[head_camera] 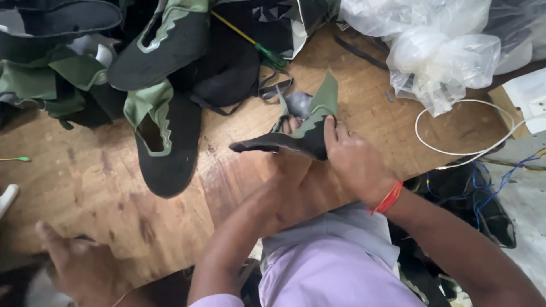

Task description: The person picks up foam shoe uppers from a pile on the work table and turns each one inside out by hand, working the fabric through with both fingers, then sets the turned upper back on the table and reaches for the next one.

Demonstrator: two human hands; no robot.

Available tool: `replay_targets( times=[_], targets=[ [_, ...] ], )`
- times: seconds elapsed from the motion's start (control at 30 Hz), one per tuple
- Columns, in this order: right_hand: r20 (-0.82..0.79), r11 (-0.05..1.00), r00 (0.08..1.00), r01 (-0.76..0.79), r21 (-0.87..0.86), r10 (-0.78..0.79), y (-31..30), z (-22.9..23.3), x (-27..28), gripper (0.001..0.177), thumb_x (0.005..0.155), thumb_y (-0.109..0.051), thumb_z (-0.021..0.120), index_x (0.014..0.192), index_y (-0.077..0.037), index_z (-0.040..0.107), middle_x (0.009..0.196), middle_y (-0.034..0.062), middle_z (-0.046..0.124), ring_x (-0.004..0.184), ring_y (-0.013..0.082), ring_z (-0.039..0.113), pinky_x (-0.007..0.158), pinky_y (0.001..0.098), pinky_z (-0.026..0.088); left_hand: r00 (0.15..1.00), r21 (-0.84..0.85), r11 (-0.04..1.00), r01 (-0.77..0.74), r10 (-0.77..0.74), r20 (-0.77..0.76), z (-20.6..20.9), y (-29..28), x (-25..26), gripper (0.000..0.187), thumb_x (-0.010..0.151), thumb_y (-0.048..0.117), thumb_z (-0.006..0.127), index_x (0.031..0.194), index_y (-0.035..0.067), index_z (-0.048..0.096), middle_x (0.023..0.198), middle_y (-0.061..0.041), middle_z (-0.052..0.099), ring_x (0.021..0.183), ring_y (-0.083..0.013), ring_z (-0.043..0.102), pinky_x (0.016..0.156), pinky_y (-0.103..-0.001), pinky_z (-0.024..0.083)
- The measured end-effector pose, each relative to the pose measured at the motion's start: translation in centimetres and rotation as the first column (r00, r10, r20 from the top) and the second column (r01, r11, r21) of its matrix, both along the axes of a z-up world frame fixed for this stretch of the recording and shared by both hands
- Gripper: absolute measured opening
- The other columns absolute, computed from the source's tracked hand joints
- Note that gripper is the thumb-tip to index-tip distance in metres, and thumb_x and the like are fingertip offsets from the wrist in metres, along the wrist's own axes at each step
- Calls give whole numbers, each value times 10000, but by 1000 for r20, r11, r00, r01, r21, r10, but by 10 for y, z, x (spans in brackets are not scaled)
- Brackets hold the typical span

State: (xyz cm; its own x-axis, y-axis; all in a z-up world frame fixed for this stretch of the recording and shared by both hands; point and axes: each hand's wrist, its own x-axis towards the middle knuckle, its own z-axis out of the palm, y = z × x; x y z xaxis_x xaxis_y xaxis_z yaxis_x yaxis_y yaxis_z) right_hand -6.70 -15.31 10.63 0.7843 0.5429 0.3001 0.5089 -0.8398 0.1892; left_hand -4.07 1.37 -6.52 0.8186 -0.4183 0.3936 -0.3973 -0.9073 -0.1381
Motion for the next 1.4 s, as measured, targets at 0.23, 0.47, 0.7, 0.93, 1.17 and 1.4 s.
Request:
replay_targets(
  times=[0.23,0.47,0.7,0.93,1.17,1.4],
  targets=[
    [-350,990,934,26,-141,-74,15,32,-29,246,977,-415,571,920,-191,657,812,63,699,810,255,717,693,456,572,999,-38,999,35,-33,41,22,12,12,404,867,128,565,1212,-69,637,1319,-254,596,1272,-412,572,1021,-479,479],
    [-248,908,918,-207,364,309,17,-63,11,447,924,-179,483,1330,-15,575,1157,209,696,1020,361,696,836,473,564,993,-100,988,116,-112,44,29,3,9,475,855,120,550,1280,-88,600,1299,-264,618,1212,-406,603,1004,-454,490],
    [-378,924,909,-19,382,175,-51,-90,66,385,972,-116,380,1264,5,598,1231,269,667,1136,396,661,911,482,532,993,-188,975,115,-120,-16,27,-9,21,377,927,62,549,1282,-48,612,1131,-239,647,1032,-380,657,904,-463,535],
    [-530,904,843,150,401,95,-48,-75,68,322,1094,-149,373,1213,47,599,1169,289,662,1093,423,653,896,507,523,994,-254,966,53,-75,-75,44,-25,25,213,899,31,583,1105,1,627,976,-178,672,837,-318,685,709,-413,560],
    [-423,927,905,122,354,43,-53,-84,73,268,979,-194,580,1162,0,606,1161,255,666,1031,422,673,838,509,541,994,-119,993,-4,-9,-110,37,-43,37,238,881,70,577,1108,10,615,981,-146,667,851,-282,705,700,-376,568],
    [-400,913,916,142,382,25,-72,-176,86,327,937,-208,614,1189,-2,584,1241,275,636,1050,464,632,817,528,516,941,-351,928,128,-226,-254,-13,-22,1,437,931,52,487,1343,-69,566,1188,-273,664,1085,-378,660,972,-435,503]
  ],
)
